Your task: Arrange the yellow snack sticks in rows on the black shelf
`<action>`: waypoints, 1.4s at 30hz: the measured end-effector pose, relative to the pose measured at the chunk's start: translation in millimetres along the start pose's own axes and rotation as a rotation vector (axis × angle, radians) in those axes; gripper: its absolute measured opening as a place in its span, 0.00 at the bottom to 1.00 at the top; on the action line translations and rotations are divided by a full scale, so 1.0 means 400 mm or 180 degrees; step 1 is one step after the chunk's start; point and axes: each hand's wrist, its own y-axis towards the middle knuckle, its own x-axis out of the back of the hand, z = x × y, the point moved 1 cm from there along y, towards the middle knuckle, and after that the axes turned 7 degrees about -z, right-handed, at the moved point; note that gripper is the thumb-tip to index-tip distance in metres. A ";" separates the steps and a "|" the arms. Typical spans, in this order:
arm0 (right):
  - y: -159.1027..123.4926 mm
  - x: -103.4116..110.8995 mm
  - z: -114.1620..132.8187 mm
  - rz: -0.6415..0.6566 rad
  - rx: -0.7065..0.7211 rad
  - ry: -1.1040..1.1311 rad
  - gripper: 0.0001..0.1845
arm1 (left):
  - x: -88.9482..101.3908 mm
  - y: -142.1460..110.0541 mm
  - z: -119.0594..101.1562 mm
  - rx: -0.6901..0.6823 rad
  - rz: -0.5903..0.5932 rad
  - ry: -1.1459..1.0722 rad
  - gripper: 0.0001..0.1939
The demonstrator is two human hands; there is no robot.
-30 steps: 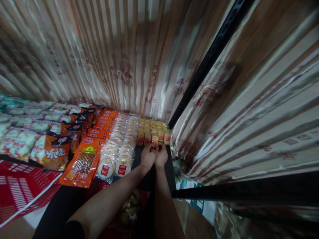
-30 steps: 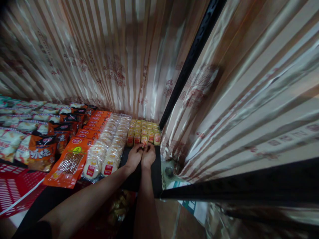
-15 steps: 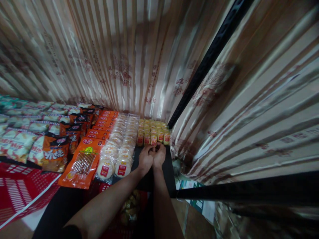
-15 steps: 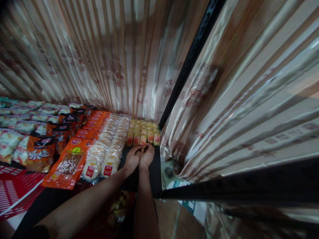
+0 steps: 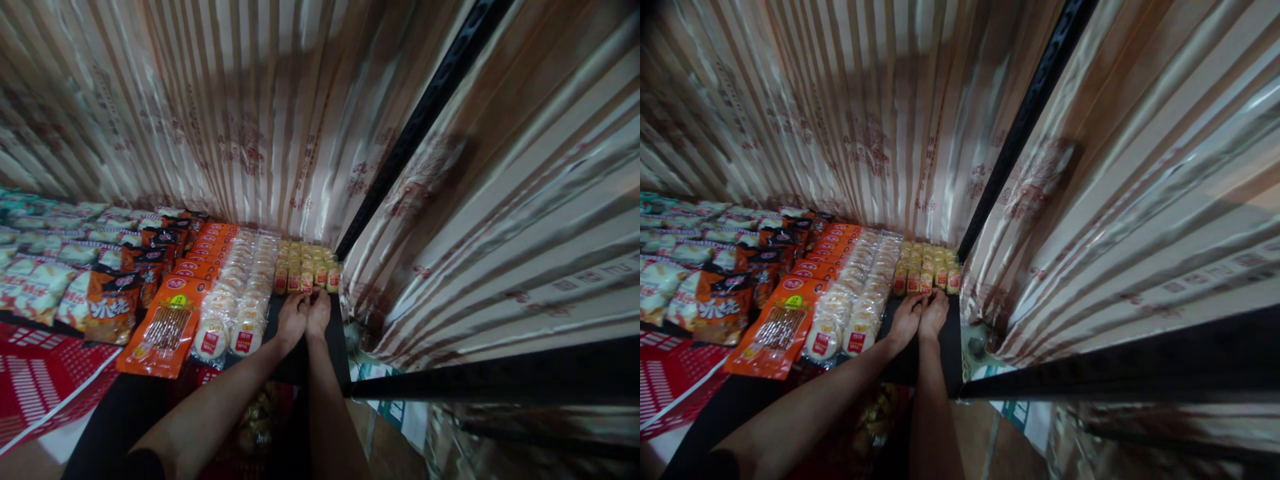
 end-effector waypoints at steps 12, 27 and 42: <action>-0.081 0.035 0.001 -0.0025 0.0155 0.0063 0.23 | 0.050 -0.110 0.018 -0.0320 -0.0004 0.0442 0.16; -0.559 0.122 0.071 0.0357 0.0030 0.0713 0.16 | 0.341 -0.426 0.223 -0.1041 0.1034 0.0367 0.19; -0.736 -0.038 0.026 0.3031 -0.0763 -0.0372 0.13 | 0.477 -0.311 0.482 0.1301 0.1850 0.1879 0.09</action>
